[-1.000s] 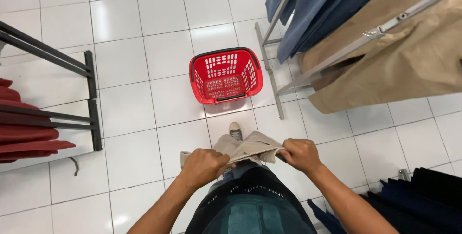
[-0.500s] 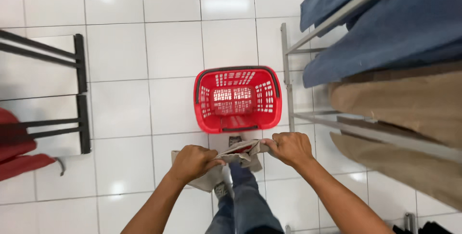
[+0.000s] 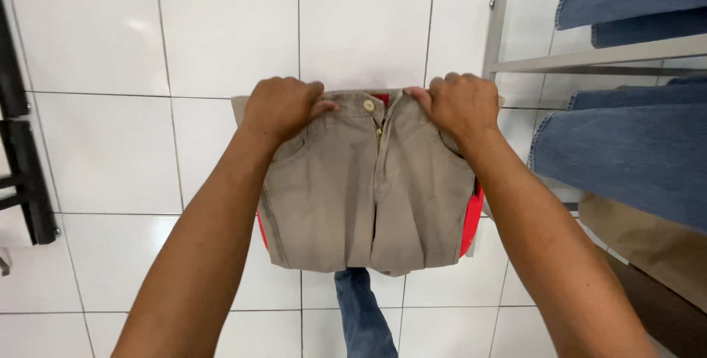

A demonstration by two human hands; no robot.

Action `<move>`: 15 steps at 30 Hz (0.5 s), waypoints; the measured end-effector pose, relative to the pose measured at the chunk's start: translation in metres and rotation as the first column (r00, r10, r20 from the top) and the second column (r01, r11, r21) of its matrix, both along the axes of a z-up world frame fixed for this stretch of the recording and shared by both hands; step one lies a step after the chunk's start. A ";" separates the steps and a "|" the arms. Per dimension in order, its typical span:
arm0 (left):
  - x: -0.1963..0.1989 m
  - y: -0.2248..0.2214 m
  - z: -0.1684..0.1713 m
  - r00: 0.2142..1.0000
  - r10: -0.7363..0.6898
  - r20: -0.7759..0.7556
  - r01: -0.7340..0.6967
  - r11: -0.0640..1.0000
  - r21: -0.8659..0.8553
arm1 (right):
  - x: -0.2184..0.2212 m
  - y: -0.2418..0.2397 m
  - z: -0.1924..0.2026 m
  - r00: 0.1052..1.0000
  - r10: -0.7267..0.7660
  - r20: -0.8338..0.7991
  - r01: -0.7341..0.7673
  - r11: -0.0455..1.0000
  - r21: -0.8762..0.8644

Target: The person takes a pair of folded pants from a red shopping basket, unfolds them, places them onto a white plastic hanger, and then hangs the pants on a metal display rack.

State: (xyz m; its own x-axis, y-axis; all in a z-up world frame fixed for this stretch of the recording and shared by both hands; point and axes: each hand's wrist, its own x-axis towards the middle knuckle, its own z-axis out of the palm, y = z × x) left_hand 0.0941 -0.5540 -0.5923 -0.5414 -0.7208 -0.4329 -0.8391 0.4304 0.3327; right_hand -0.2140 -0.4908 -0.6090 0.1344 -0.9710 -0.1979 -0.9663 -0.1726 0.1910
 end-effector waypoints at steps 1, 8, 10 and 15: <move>-0.005 -0.006 -0.021 0.997 0.005 0.082 0.002 0.997 -0.078 | -0.001 -0.008 -0.016 0.999 -0.039 -0.036 0.041 0.998 0.052; -0.001 0.005 -0.081 0.996 0.087 -0.004 -0.078 0.868 -0.491 | -0.016 -0.018 -0.077 0.985 0.055 0.165 -0.017 0.974 -0.225; 0.008 0.015 -0.075 0.995 0.092 -0.031 -0.096 0.859 -0.502 | -0.016 -0.014 -0.074 0.984 0.124 0.129 -0.082 0.953 -0.292; 0.046 0.086 -0.032 0.952 0.229 -0.203 -0.303 0.804 -0.511 | -0.018 0.042 -0.054 0.957 0.236 0.166 -0.122 0.853 -0.508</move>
